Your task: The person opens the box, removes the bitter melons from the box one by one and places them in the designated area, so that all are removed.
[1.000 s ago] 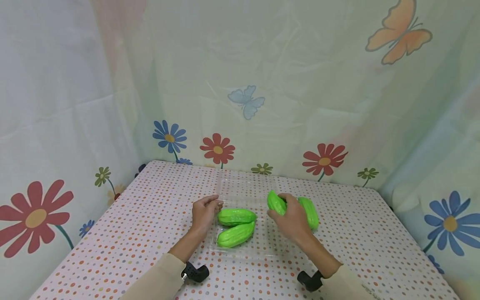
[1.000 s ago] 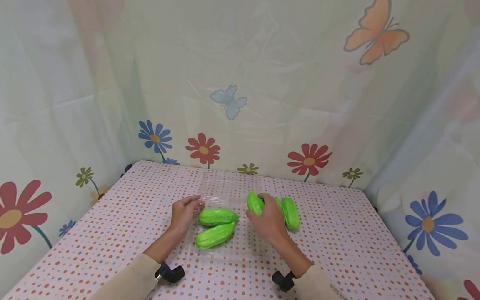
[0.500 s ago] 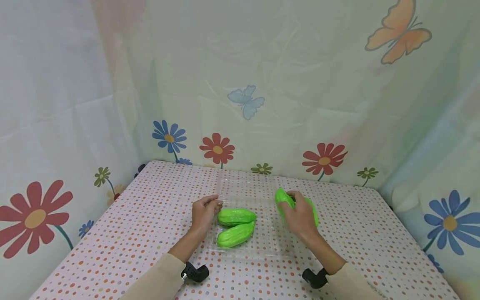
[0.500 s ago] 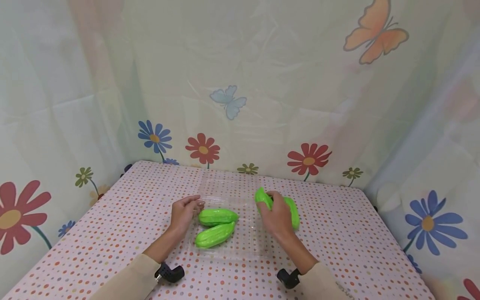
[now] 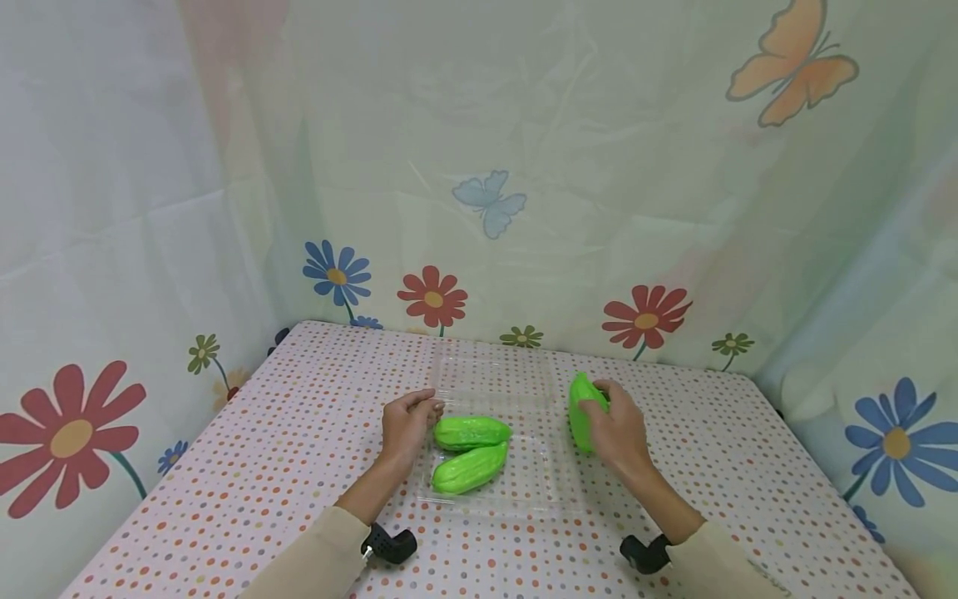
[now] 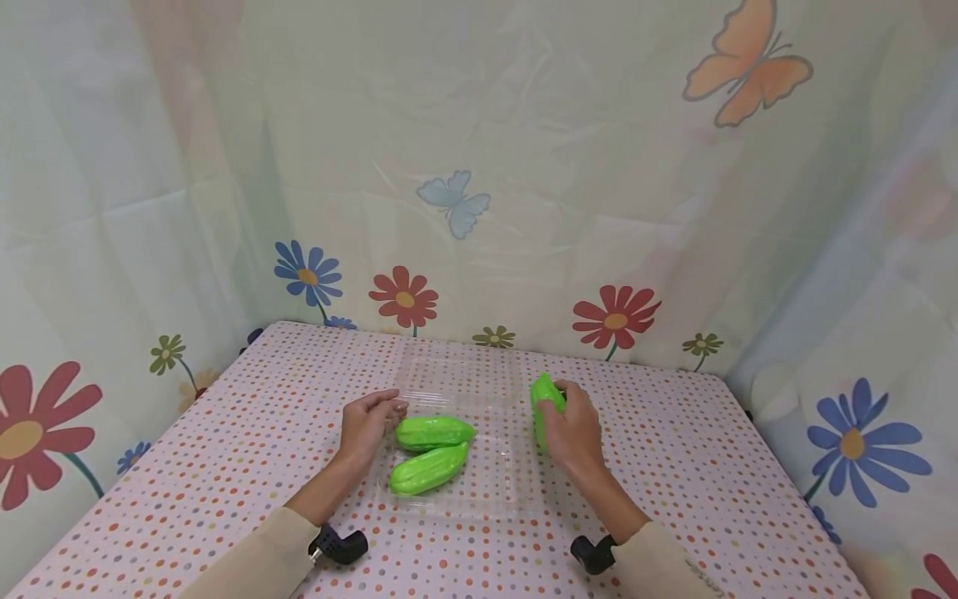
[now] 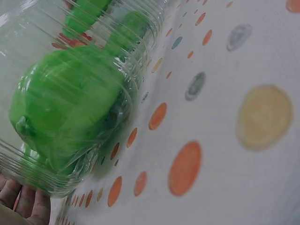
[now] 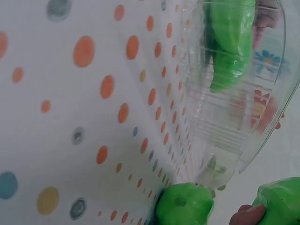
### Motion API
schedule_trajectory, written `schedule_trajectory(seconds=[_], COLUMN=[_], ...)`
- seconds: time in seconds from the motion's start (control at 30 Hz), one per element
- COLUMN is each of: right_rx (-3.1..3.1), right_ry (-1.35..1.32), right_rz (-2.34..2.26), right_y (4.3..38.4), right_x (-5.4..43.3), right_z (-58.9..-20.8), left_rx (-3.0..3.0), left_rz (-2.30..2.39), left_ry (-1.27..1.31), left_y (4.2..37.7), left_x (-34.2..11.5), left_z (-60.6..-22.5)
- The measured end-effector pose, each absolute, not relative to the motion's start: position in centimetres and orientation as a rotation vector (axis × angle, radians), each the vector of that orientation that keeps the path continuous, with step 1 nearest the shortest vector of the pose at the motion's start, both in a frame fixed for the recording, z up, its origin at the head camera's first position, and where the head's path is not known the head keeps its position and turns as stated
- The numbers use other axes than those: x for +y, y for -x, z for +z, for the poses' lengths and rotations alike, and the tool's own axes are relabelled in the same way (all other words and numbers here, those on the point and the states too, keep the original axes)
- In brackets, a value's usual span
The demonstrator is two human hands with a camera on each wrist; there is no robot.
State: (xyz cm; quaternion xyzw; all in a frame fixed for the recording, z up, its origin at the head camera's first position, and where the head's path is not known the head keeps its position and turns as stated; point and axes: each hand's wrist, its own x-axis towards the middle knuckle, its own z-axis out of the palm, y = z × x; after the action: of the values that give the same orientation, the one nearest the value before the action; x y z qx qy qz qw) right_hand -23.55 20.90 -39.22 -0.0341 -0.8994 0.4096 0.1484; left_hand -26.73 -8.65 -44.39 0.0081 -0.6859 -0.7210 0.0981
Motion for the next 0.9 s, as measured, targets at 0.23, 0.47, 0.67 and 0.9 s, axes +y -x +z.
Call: schedule_trajectory(seconds=[0.23, 0.47, 0.67, 0.9], right_rx=[-2.555, -2.536, -2.530, -2.532], right_ry=[0.118, 0.190, 0.250, 0.301], right_rz=[1.167, 1.105, 1.057, 1.015], right_y=[23.7, 24.3, 24.7, 24.9], right_x=[22.1, 23.7, 24.7, 25.8], right_z=[-39.2, -39.8, -40.3, -40.4], left_rx=[-2.045, -2.034, -2.017, -2.032], left_rz=[-2.129, -2.117, -2.123, -2.111], left_ry=[-0.049, -0.060, -0.062, -0.054], left_y=[27.5, 27.3, 27.4, 27.5], left_x=[-8.7, -8.7, -8.6, -8.6], left_z=[-45.1, -45.1, -45.1, -45.2])
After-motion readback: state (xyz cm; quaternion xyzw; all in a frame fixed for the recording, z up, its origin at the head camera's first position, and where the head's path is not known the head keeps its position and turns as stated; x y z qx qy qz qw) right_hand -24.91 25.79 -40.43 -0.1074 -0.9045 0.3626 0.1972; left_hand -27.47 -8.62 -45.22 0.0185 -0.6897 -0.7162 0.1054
